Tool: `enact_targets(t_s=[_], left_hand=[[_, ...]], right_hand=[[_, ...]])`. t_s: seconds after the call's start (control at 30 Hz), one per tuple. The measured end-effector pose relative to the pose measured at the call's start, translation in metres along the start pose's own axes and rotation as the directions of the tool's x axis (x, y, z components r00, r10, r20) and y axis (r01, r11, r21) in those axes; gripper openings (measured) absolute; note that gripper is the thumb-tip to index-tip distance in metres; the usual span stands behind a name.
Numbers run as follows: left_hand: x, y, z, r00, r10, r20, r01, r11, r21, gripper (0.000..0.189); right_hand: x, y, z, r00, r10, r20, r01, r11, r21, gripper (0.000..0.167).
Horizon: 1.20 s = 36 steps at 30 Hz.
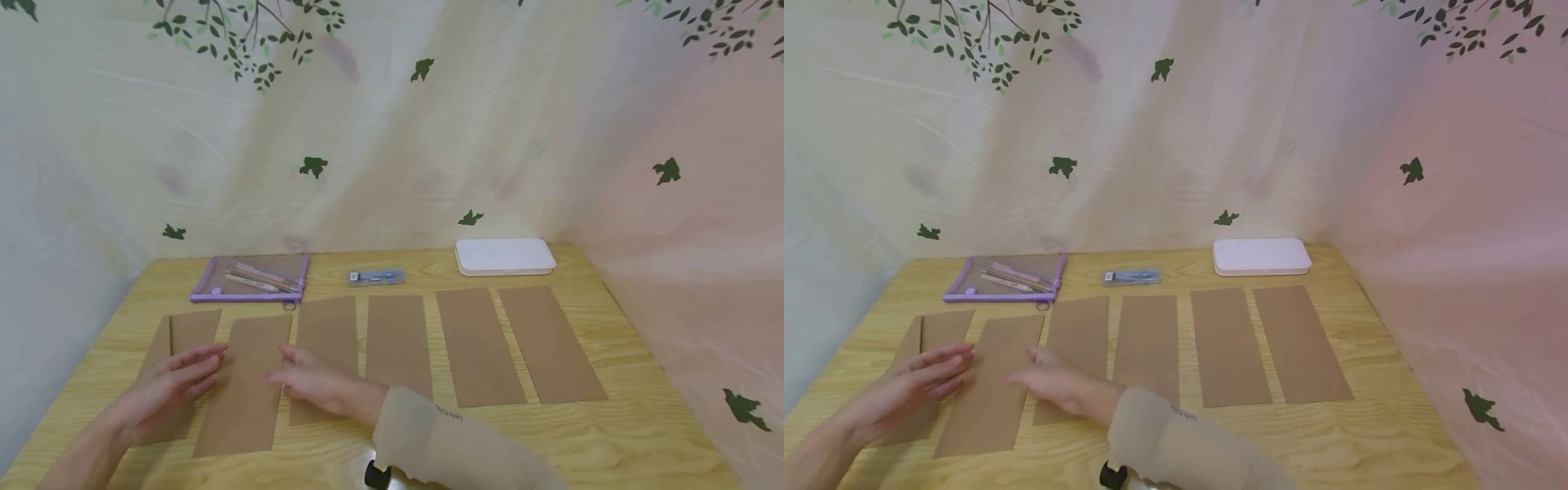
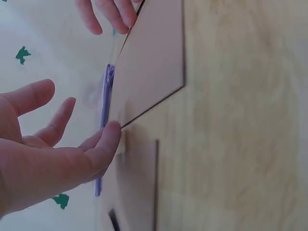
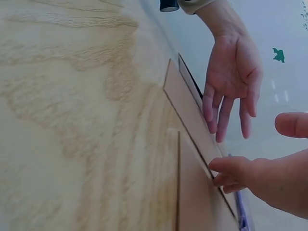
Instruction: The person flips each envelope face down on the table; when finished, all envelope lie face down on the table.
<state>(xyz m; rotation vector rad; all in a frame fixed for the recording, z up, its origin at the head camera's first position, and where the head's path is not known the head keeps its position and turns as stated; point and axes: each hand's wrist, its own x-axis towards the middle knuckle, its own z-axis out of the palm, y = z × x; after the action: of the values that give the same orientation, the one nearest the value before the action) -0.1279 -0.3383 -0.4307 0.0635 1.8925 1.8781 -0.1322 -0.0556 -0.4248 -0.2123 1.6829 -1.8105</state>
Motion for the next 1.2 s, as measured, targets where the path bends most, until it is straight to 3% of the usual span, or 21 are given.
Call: enact_targets(t_s=[0.1, 0.17, 0.27, 0.37, 0.47, 0.67, 0.77, 0.83, 1.1, 1.2], left_hand=[[-0.004, 0.002, -0.014, 0.999, 0.035, 0.04, -0.034, 0.999, -0.012, 0.033], [-0.008, 0.004, -0.026, 0.999, 0.042, 0.024, -0.044, 0.997, 0.059, 0.033], [-0.016, 0.008, -0.042, 0.996, 0.044, -0.083, -0.025, 0.976, 0.216, 0.031], [-0.022, 0.008, -0.059, 0.977, 0.064, -0.203, 0.008, 0.941, 0.338, 0.029], [-0.025, 0.007, -0.073, 0.959, 0.074, -0.273, 0.048, 0.908, 0.417, 0.033], [-0.029, 0.006, -0.094, 0.93, -0.035, -0.367, 0.225, 0.842, 0.49, 0.078], [-0.032, 0.004, -0.1, 0.915, -0.078, -0.395, 0.27, 0.847, 0.457, 0.084], [-0.033, 0.004, -0.102, 0.913, -0.094, -0.396, 0.277, 0.856, 0.436, 0.085], [-0.03, 0.001, -0.105, 0.884, -0.165, -0.437, 0.34, 0.868, 0.361, 0.073], [-0.028, 0.0, -0.103, 0.889, -0.157, -0.429, 0.334, 0.864, 0.376, 0.071]], right_hand=[[0.001, -0.005, 0.0, 1.0, -0.025, -0.012, 0.024, 0.995, -0.092, 0.079], [0.002, -0.007, 0.001, 0.999, -0.04, -0.01, 0.038, 0.991, -0.127, 0.079], [0.006, -0.005, 0.007, 0.999, -0.033, 0.019, 0.034, 0.997, -0.063, 0.077], [0.013, -0.004, 0.017, 0.998, -0.015, 0.068, 0.01, 0.998, 0.067, 0.075], [0.02, -0.003, 0.027, 0.993, -0.004, 0.12, -0.015, 0.987, 0.157, 0.076], [0.032, 0.001, 0.043, 0.98, -0.015, 0.197, -0.029, 0.976, 0.216, 0.073], [0.041, 0.002, 0.05, 0.971, -0.021, 0.238, -0.04, 0.968, 0.248, 0.07], [0.047, 0.002, 0.055, 0.966, -0.018, 0.256, -0.056, 0.959, 0.279, 0.068], [0.063, 0.0, 0.069, 0.972, 0.051, 0.229, -0.123, 0.942, 0.313, 0.068], [0.065, 0.001, 0.069, 0.975, 0.067, 0.212, -0.142, 0.92, 0.365, 0.068]])
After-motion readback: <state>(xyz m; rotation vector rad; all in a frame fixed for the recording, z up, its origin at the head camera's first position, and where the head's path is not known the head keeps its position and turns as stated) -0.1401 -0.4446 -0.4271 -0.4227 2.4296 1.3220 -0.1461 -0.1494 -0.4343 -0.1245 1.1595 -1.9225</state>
